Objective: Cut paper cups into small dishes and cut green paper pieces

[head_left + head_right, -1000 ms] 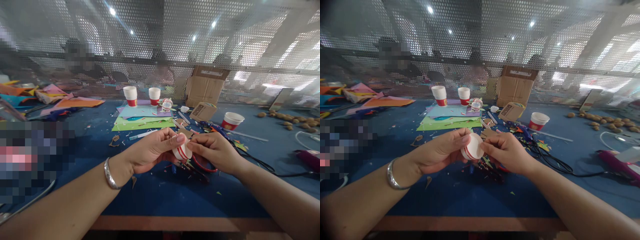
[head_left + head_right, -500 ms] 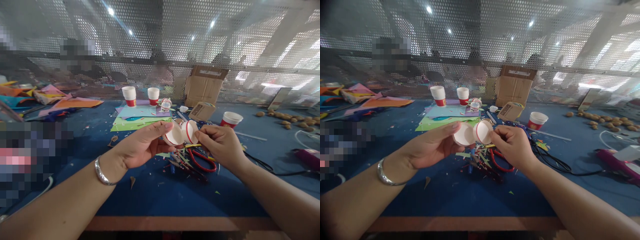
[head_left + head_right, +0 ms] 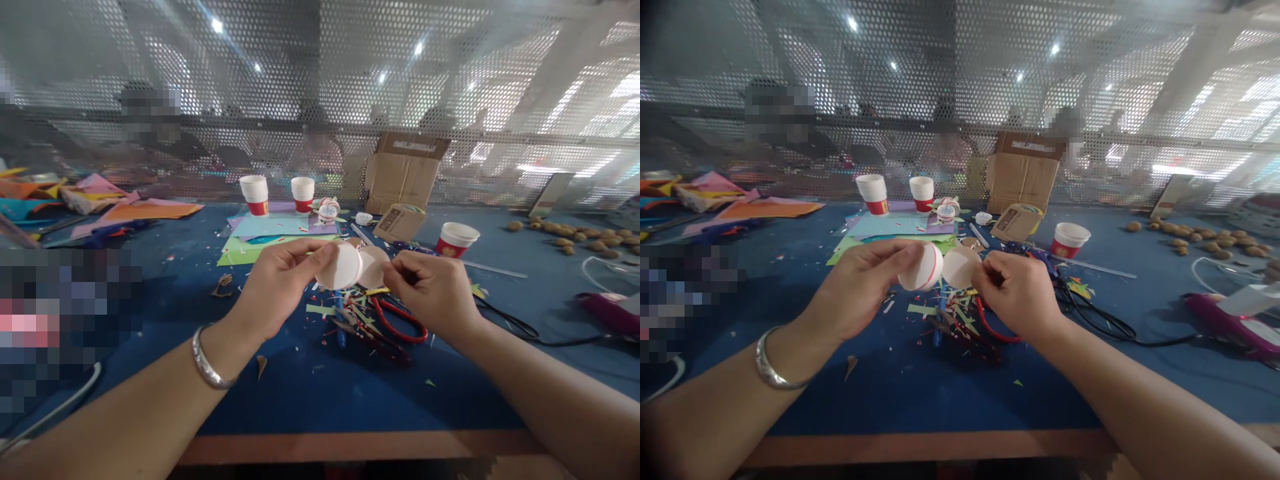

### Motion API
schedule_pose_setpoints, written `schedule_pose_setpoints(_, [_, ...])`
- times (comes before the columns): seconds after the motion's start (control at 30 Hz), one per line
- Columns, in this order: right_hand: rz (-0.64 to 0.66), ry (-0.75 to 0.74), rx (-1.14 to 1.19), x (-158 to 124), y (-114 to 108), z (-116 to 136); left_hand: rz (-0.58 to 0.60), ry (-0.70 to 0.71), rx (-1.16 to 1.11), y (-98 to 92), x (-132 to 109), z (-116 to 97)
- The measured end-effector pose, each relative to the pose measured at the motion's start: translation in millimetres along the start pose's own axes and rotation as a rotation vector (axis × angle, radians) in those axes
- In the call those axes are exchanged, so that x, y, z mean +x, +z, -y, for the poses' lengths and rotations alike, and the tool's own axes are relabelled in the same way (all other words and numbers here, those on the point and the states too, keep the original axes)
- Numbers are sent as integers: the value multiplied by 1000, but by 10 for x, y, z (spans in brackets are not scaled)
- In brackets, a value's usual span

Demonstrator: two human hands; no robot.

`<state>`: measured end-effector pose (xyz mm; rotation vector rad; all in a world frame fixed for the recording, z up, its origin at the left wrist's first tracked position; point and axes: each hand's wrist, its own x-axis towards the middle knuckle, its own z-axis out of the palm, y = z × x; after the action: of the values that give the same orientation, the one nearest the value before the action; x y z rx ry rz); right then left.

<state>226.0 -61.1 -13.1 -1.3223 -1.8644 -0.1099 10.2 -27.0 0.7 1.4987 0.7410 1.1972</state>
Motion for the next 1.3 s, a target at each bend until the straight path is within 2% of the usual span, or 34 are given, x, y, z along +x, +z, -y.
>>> schedule_pose_setpoints(0.17, [36,-84,20,-36,44,61,-1,102,260,125,-44,57])
schedule_pose_setpoints(0.33, [92,-129,80,-53,35,83,-18,102,307,118,-51,112])
schedule_pose_setpoints(0.4, [97,-131,94,-56,24,84,-14,73,281,110,-50,115])
schedule_pose_setpoints(0.53, [26,-98,117,-66,-5,113,-5,-47,170,110,-39,124])
schedule_pose_setpoints(0.63, [-27,-107,117,-79,-19,144,-8,-67,122,115,-25,159])
schedule_pose_setpoints(0.8, [67,-176,134,-90,17,157,-9,-37,146,123,-18,196])
schedule_pose_setpoints(1.0, [73,-171,194,-84,59,184,111,-223,-209,188,-41,155])
schedule_pose_setpoints(1.17, [37,-169,195,-91,48,210,210,-262,-229,230,-87,124])
schedule_pose_setpoints(1.3, [36,-180,198,-89,40,208,253,-383,-346,223,-100,75])
